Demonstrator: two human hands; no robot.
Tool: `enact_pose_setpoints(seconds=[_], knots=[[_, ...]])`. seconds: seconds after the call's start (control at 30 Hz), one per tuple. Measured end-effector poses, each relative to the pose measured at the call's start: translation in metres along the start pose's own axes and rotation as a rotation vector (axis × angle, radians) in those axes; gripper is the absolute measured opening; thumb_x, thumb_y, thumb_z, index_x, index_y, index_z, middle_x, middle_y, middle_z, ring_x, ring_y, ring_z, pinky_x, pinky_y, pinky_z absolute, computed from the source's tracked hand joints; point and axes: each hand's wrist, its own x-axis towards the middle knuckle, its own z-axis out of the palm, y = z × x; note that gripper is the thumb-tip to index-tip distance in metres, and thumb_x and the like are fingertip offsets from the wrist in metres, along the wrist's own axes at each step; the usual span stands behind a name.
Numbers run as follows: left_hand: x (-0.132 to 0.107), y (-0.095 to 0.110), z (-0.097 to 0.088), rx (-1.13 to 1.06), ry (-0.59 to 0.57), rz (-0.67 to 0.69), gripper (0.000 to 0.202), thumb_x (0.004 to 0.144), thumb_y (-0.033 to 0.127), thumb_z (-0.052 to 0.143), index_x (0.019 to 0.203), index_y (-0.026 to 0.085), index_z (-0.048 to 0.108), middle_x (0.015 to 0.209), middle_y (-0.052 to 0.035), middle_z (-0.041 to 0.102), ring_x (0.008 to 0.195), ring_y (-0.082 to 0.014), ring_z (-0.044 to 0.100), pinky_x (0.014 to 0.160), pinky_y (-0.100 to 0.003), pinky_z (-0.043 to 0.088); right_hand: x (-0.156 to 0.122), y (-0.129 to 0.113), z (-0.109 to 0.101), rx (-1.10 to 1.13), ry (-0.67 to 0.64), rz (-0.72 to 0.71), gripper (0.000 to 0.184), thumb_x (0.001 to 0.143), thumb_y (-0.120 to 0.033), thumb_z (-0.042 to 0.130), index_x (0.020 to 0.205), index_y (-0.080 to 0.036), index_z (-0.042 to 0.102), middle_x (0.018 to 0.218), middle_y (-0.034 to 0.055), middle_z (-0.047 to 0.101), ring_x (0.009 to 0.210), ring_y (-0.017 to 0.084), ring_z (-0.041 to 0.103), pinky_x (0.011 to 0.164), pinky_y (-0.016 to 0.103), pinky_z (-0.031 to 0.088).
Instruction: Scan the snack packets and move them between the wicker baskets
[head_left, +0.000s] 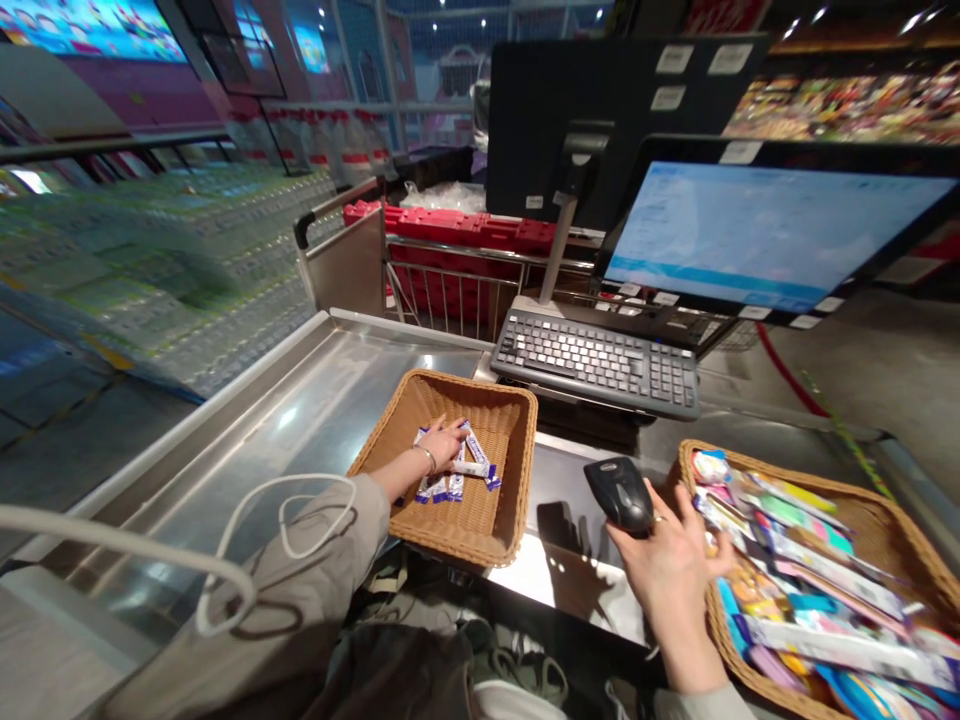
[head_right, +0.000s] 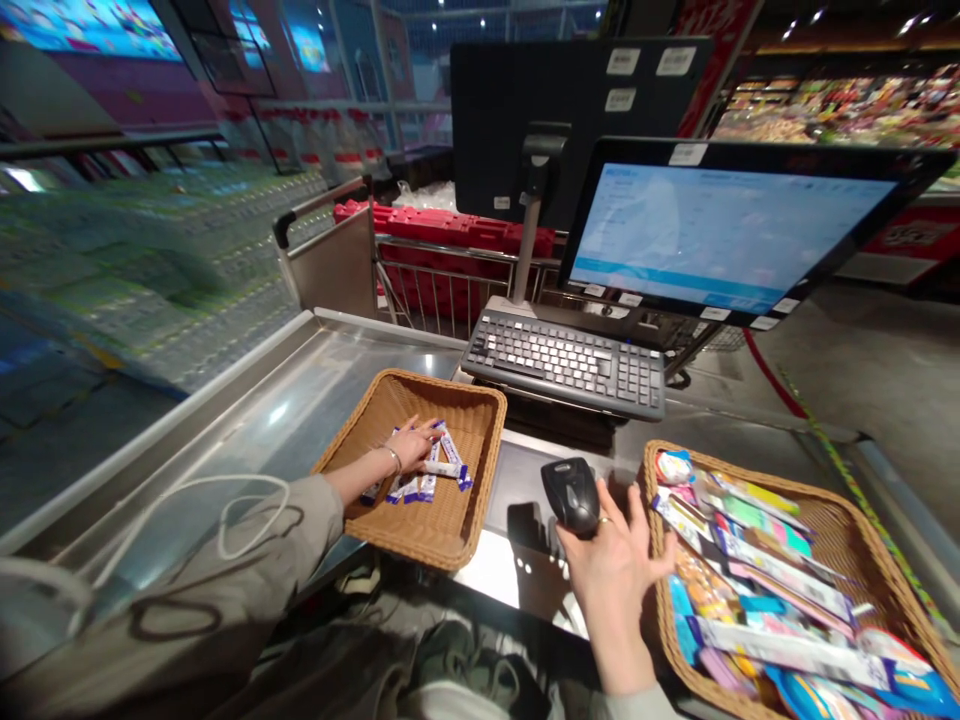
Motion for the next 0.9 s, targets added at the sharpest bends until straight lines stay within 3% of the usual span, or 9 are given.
enact_pose_setpoints(seconds=[0.13,0.33,0.6,0.9], knots=[[-0.002,0.003,0.003,-0.001,0.064,-0.072,0.013,0.083,0.034,0.071,0.089,0.022,0.074,0.145,-0.0070,0.057,0.148,-0.0313,0.032,0.120,-0.063,0.010,-0.002,0.005,0.000,-0.017,0.002,-0.012,0.046,0.081,-0.060,0.040,0.082,-0.024,0.070,0.118,0.0084,0.072,0.127,0.032,0.049,0.109,0.059,0.013],[-0.008,0.004,0.013,0.041,0.074,-0.055,0.034,0.076,0.045,0.078,0.099,0.022,0.071,0.146,-0.0094,0.056,0.145,-0.0344,0.035,0.118,-0.067,0.007,-0.003,0.007,-0.004,-0.011,-0.010,0.016,0.041,0.081,-0.055,0.041,0.077,-0.024,0.068,0.116,0.0106,0.072,0.128,0.033,0.049,0.109,0.061,0.014],[-0.015,0.007,0.010,0.107,0.081,-0.011,0.013,0.083,0.027,0.067,0.094,0.022,0.072,0.138,-0.0090,0.062,0.141,-0.0328,0.043,0.117,-0.071,0.001,-0.005,0.010,-0.003,0.000,0.038,-0.040,0.042,0.084,-0.054,0.042,0.078,-0.022,0.068,0.114,0.0112,0.073,0.127,0.035,0.051,0.108,0.061,0.016],[-0.015,0.014,0.011,0.150,0.146,-0.004,0.026,0.089,0.010,0.050,0.096,0.021,0.073,0.130,-0.0117,0.067,0.135,-0.0327,0.050,0.115,-0.075,-0.005,-0.005,0.012,-0.001,0.013,0.040,0.009,0.042,0.079,-0.056,0.043,0.085,-0.023,0.070,0.113,0.0112,0.073,0.128,0.034,0.051,0.109,0.061,0.015]])
